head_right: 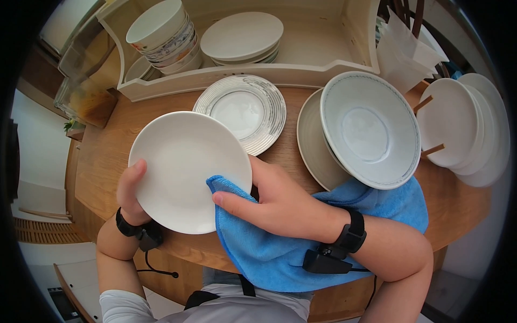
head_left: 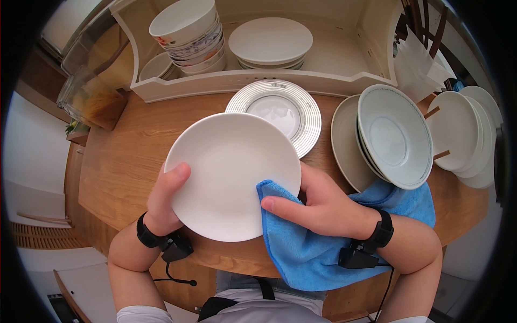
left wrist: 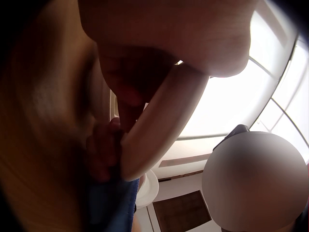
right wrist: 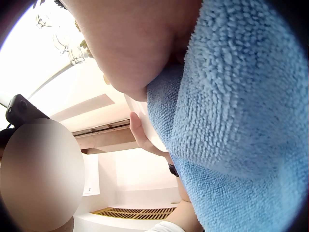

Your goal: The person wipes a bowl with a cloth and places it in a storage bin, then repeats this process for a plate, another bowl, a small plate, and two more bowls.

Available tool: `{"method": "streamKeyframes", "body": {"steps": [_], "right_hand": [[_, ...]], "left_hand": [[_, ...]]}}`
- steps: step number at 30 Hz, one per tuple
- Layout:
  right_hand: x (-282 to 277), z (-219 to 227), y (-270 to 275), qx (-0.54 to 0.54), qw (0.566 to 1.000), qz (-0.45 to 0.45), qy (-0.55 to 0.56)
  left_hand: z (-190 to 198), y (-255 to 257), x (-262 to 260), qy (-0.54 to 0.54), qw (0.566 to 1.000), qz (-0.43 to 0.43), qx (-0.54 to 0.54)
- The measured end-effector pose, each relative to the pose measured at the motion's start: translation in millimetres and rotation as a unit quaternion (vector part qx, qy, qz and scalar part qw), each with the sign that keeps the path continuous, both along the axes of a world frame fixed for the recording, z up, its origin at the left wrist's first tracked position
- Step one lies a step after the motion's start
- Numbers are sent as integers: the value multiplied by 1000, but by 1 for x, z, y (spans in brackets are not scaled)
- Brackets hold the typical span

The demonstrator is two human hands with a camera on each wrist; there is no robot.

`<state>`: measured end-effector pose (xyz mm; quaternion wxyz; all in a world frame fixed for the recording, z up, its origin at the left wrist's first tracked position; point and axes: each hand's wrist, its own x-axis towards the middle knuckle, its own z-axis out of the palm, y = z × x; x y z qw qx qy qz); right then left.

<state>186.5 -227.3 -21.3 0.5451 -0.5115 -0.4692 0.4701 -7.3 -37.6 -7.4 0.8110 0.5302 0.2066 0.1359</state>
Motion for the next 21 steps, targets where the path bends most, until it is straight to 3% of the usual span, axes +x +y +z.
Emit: {"method": "streamKeyframes", "body": {"steps": [12, 14, 15, 17, 21], "right_hand": [[-2, 6, -3, -26, 999, -21, 34], [-2, 5, -4, -41, 997, -22, 56], [-2, 3, -4, -28, 998, -17, 51], [-2, 2, -4, -15, 999, -13, 48], [-3, 2, -3, -6, 1000, -22, 4]], "left_hand": [[-9, 12, -20, 7, 997, -78, 18], [-12, 15, -21, 20, 986, -99, -131], [-9, 14, -19, 20, 986, -99, -131], [6, 5, -5, 79, 979, -187, -11], [16, -2, 2, 105, 977, -186, 3]]}}
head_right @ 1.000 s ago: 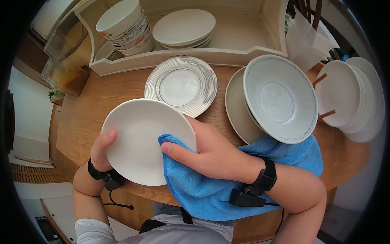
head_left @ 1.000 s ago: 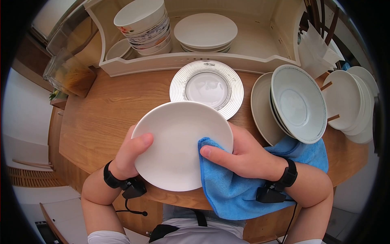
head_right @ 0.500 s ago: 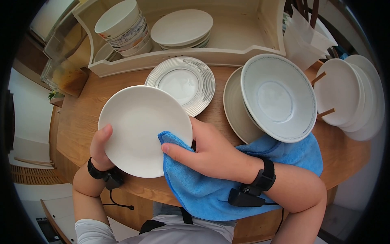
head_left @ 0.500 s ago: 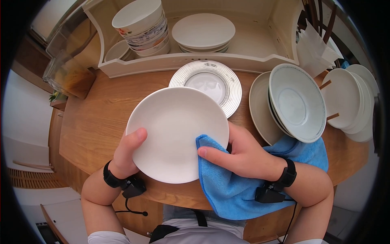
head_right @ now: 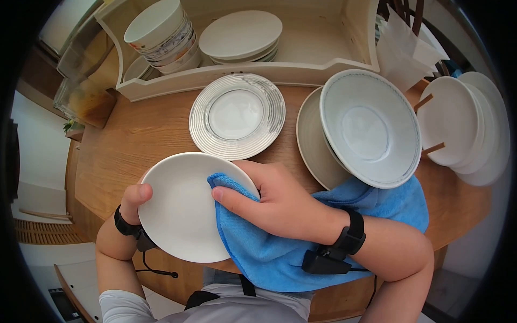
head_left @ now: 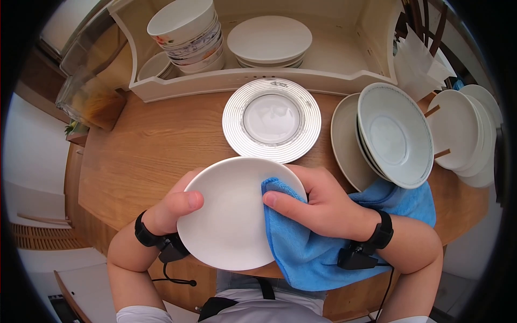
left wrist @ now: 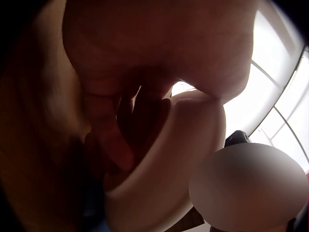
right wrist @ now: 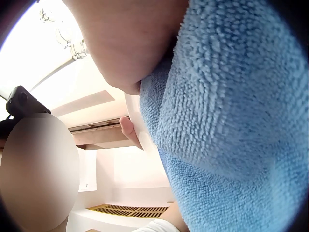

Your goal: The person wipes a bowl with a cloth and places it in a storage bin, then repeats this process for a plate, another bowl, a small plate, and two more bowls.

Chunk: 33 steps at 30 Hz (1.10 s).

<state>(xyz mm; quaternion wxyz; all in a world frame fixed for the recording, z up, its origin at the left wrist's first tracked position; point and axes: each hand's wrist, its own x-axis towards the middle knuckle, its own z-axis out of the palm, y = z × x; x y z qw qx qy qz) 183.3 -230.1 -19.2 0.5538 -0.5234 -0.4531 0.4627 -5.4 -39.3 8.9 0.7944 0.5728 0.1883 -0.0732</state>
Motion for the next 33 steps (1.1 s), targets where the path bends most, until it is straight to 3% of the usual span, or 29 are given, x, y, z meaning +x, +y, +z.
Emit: {"method": "streamKeyframes", "body": {"steps": [6, 11, 21, 25, 27, 29, 33], "right_hand": [[2, -2, 2, 2, 999, -19, -29], [0, -4, 3, 25, 999, -36, -17], [1, -2, 4, 23, 999, -33, -27], [0, -2, 3, 13, 999, -40, -21], [2, -1, 2, 7, 999, -32, -26], [2, -1, 1, -1, 999, -25, -30], [1, -2, 2, 5, 999, -34, -41]], "left_hand": [[-9, 3, -6, -35, 999, 23, -3], [-11, 0, -7, -59, 988, 138, -28], [-16, 5, -18, -96, 989, 110, 26], [-34, 19, -29, -71, 990, 88, -81], [-29, 17, -24, -58, 990, 76, -103], [-12, 6, -9, -21, 999, 21, -42], [-3, 1, -4, -3, 999, 15, -46]]}}
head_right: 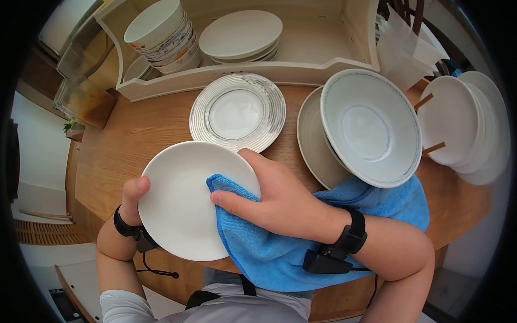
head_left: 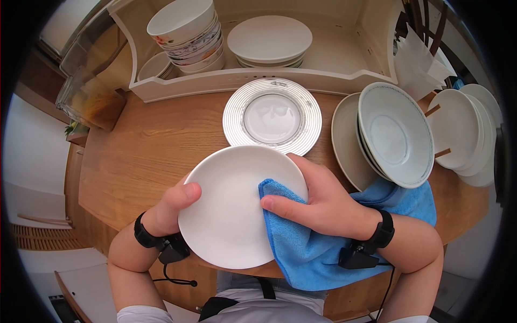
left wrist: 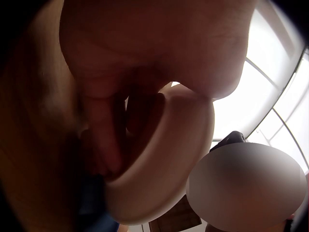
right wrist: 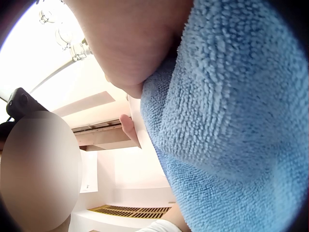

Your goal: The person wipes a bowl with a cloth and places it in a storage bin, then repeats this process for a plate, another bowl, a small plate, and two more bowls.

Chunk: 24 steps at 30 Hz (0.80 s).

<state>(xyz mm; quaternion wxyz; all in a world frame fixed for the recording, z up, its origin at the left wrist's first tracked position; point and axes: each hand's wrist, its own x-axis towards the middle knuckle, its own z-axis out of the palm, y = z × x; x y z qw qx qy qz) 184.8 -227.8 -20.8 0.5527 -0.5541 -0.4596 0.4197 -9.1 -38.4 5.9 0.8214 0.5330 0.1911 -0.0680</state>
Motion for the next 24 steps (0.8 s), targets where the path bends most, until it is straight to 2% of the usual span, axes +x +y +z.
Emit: {"method": "streamKeyframes", "body": {"steps": [11, 24], "right_hand": [[2, -1, 0, -13, 1000, -10, -27], [2, -2, 1, -4, 999, -6, -49]], "left_hand": [[-4, -2, 0, -3, 998, 63, 27], [-5, 1, -1, 1, 998, 45, 31]]}}
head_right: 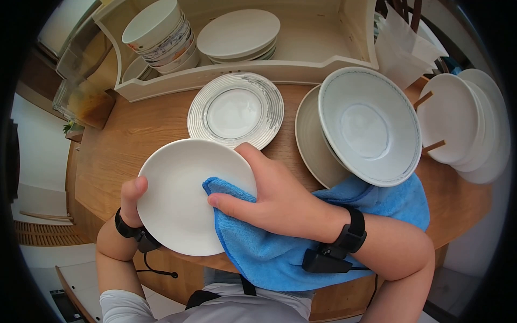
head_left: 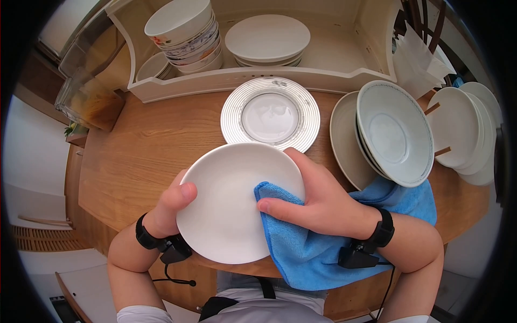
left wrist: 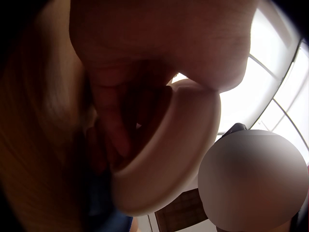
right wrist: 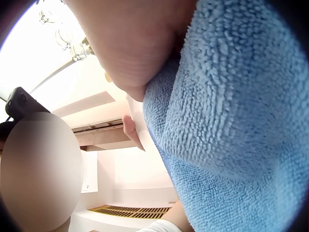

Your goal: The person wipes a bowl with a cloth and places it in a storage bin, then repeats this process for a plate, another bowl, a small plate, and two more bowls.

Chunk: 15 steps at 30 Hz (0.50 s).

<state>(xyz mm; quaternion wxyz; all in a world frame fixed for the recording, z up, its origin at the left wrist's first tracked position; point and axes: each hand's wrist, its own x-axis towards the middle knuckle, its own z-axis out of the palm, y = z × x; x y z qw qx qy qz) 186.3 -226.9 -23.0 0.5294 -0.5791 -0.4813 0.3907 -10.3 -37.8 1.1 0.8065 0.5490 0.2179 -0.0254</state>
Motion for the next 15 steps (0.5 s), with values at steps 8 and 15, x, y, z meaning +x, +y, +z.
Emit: {"method": "streamKeyframes", "body": {"steps": [8, 15], "right_hand": [[-1, 1, 0, 3, 1000, 8, -17], [-1, -1, 0, 7, 1000, 10, -27]], "left_hand": [[10, -2, 5, -16, 997, -49, 59], [11, -4, 5, -36, 994, -48, 90]]}}
